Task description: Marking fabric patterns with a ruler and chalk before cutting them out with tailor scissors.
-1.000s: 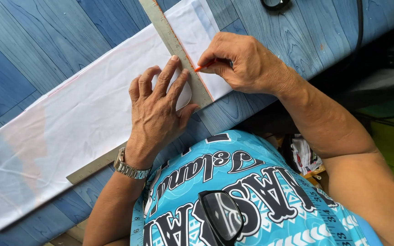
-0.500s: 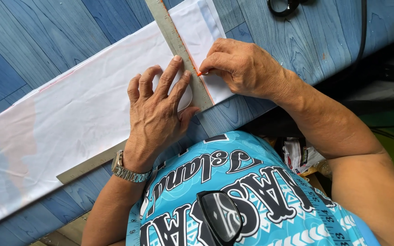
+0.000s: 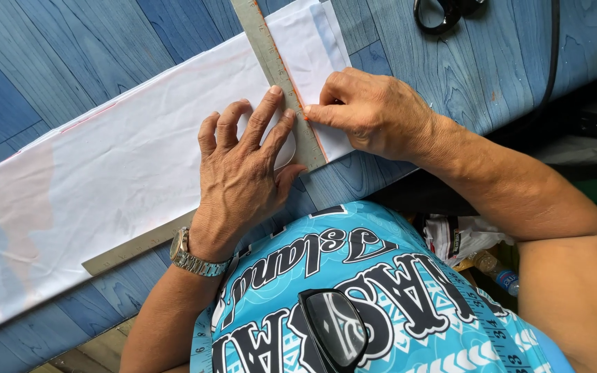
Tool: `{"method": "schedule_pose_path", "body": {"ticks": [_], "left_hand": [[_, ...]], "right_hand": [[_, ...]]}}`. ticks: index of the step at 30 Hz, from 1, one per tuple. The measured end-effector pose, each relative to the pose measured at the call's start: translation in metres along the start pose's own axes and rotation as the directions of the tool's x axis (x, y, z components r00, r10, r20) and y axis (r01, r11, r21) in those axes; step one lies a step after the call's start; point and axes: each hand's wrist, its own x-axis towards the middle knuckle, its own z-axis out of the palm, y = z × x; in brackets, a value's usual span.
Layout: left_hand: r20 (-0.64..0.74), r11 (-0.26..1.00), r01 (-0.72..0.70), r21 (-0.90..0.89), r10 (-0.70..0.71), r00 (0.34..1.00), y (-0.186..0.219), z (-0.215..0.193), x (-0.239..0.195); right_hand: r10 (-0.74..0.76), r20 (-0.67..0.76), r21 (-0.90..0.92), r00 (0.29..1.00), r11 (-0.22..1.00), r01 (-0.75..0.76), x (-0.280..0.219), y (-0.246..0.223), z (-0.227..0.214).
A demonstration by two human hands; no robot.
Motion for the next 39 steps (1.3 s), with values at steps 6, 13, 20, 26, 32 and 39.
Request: {"method": "schedule_pose_path", "body": {"ticks": [6, 13, 20, 26, 32, 39], "left_hand": [[0.003, 1.000, -0.004, 0.022, 0.004, 1.000, 0.000, 0.000, -0.002], [0.007, 0.999, -0.030, 0.010, 0.030, 1.000, 0.004, -0.004, -0.009], [0.058, 0.996, 0.000, -0.093, 0.006, 0.998, 0.017, -0.004, -0.035], [0.059, 0.991, -0.029, -0.127, 0.037, 0.998, 0.012, -0.002, -0.032], [0.074, 0.865, 0.102, -0.492, -0.076, 0.994, -0.001, -0.031, -0.028], [0.058, 0.962, 0.208, -0.175, -0.201, 0.978, -0.015, -0.023, -0.017]], "right_hand": [[0.003, 0.164, -0.169, 0.986, 0.985, 0.025, 0.011, 0.000, -0.006], [-0.035, 0.009, -0.211, 0.999, 0.977, 0.036, 0.031, 0.000, -0.101], [0.183, -0.125, 0.486, 0.975, 0.868, -0.101, 0.000, -0.018, -0.071], [0.549, 0.016, 0.686, 0.836, 0.602, -0.408, -0.017, -0.020, -0.041], [0.593, 0.145, 0.664, 0.792, 0.535, -0.522, -0.018, -0.014, -0.036], [0.602, 0.076, 0.700, 0.795, 0.536, -0.472, -0.001, -0.012, -0.038]]}}
